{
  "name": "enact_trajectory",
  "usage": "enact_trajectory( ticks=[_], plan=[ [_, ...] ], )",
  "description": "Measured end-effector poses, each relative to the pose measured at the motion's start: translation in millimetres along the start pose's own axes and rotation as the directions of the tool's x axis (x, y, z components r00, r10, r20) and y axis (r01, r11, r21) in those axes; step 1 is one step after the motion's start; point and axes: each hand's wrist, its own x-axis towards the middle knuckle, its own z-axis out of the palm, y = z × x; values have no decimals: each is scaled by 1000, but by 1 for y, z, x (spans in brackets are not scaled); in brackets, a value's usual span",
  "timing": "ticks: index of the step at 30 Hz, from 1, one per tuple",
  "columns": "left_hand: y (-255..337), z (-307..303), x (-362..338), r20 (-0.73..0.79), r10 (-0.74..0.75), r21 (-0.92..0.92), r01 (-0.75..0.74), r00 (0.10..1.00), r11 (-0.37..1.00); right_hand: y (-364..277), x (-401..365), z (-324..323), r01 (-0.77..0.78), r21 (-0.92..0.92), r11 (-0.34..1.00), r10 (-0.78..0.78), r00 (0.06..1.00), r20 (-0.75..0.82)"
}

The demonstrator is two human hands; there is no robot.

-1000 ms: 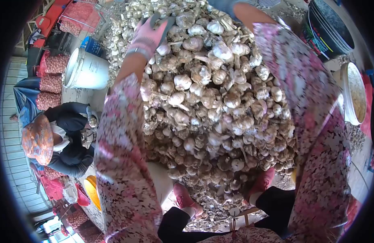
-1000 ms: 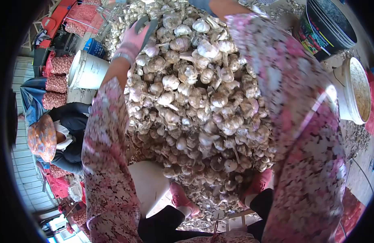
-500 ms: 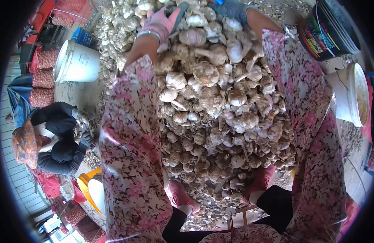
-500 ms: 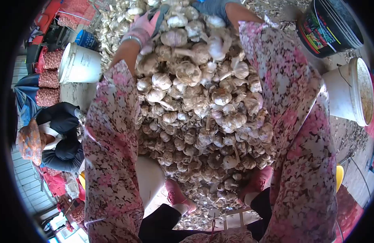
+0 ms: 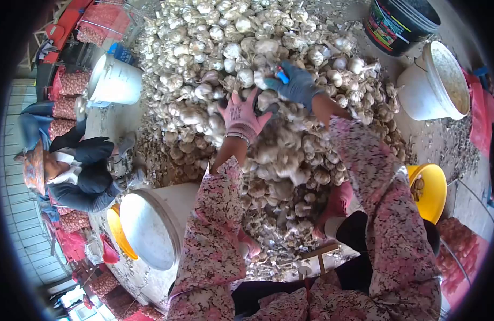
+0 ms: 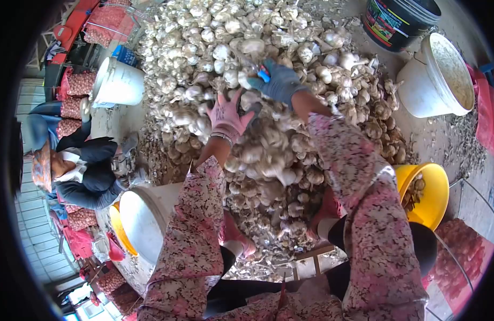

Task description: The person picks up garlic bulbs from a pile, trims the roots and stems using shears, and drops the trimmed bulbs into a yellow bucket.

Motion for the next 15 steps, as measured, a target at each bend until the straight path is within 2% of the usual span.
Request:
enact_trajectory(
  ticks=[1, 2, 3, 5, 6, 7, 9, 10, 11, 13, 14, 15],
  plan=[
    [-7, 9, -13, -49, -36, -54, 34, 998, 998, -16, -17, 3, 14, 5, 1000, -14, 1000, -9],
    [-23, 33, -19, -99, -45, -192, 25, 994, 981, -29, -29, 7, 28, -88, 996, -27, 1000, 12],
    [-36, 46, -29, -37, -52, -306, 38, 998, 951, -40, -45, 11, 35, -180, 983, -30, 999, 31],
    [-41, 48, -61, -105, 5, -396, -46, 994, 917, -55, -85, 15, 106, 17, 994, -107, 991, 82],
    [-47, 61, -70, -96, -47, -323, 14, 994, 946, -42, -84, 43, 218, -84, 972, -225, 970, -90],
    [-58, 84, -74, -104, -69, -329, 31, 992, 944, -44, -87, 38, 216, -88, 972, -224, 970, -91],
    [-70, 97, -96, -119, -7, -409, -42, 993, 912, -39, -111, 49, 208, -71, 975, -210, 978, -15],
    [-79, 96, -105, -98, 45, -560, -93, 994, 823, -37, -118, 37, 196, -90, 976, -194, 980, 41],
    [-86, 105, -115, -191, 44, -645, -160, 981, 747, -40, -135, 23, 27, 3, 1000, -28, 999, 44],
    [-88, 97, -144, -390, 37, -705, -324, 920, 631, -33, -163, 5, -40, 189, 981, 47, 998, -32],
    [-93, 106, -157, -451, -85, -740, -319, 888, 592, -24, -178, 3, -127, 467, 875, 141, 990, 5],
    [-96, 116, -175, -495, -208, -772, -317, 843, 551, -22, -198, 3, -205, 701, 683, 222, 973, 67]
  ],
)
